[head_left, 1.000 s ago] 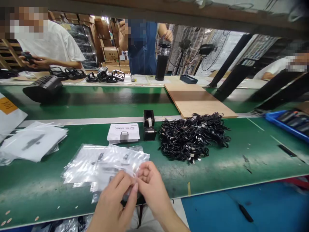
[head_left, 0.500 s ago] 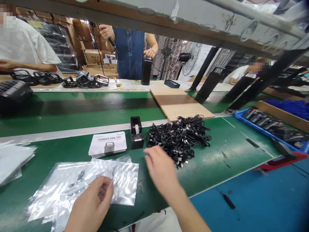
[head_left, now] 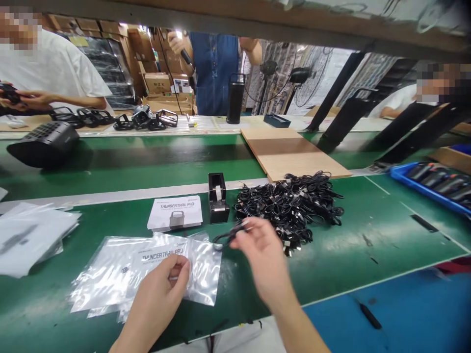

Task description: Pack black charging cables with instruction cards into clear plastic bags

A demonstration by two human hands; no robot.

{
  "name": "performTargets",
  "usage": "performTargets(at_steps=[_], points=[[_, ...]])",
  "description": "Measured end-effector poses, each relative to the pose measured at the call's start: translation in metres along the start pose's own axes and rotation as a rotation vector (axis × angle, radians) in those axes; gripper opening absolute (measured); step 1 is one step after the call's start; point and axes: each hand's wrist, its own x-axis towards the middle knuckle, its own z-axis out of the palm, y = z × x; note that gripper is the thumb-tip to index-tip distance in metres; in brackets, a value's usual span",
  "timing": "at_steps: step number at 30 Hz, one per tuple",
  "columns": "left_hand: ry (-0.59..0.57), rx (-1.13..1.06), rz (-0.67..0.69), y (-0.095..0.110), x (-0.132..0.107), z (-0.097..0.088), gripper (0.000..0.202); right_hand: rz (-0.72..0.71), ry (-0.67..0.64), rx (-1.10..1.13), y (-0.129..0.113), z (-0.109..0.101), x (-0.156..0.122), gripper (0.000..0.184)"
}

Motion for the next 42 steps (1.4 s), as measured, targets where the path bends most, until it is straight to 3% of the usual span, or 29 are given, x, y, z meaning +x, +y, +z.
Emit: performTargets(at_steps=[2, 5, 9, 14, 19, 24, 30, 34, 36, 38, 42], points=[[-0.056, -0.078, -0.011, -0.005, 0.0, -0.001, 0.022, 0.192, -0.087, 0.192, 0.017, 0.021, -0.011, 0.022], [-0.132, -0.217, -0.063, -0.012, 0.001, -0.002, 0.025, 0.301, -0.082, 0.237, 0.039, 0.032, -0.016, 0.025], [-0.076, -0.177, -0.123, -0.014, -0.001, -0.003, 0.03, 0.255, -0.091, 0.116, 0.047, 0.025, -0.014, 0.027], [-0.034, -0.146, -0.061, -0.012, -0.002, 0.0, 0.027, 0.258, -0.075, 0.16, 0.041, 0.028, -0.019, 0.025], [0.03, -0.087, -0.024, -0.015, -0.002, -0.003, 0.025, 0.233, -0.108, -0.029, 0.044, 0.029, -0.023, 0.024], [0.086, -0.067, 0.053, -0.012, -0.006, -0.004, 0.022, 0.246, -0.18, -0.075, 0.044, 0.031, -0.028, 0.02], [0.109, -0.133, 0.103, -0.012, -0.011, 0.002, 0.021, 0.055, -0.198, -0.494, 0.053, 0.041, -0.032, 0.011], [0.134, -0.12, 0.142, -0.014, -0.012, 0.0, 0.022, 0.202, -0.135, -0.29, 0.057, 0.049, -0.034, 0.018], [0.14, -0.118, 0.152, -0.015, -0.012, -0.002, 0.022, 0.256, -0.165, -0.234, 0.056, 0.051, -0.034, 0.019], [0.123, -0.152, 0.159, -0.015, -0.012, -0.004, 0.022, 0.154, -0.287, -0.327, 0.049, 0.05, -0.034, 0.016], [0.15, -0.178, 0.189, -0.012, -0.014, -0.011, 0.019, -0.334, -0.653, -0.708, 0.023, 0.046, -0.029, 0.025]])
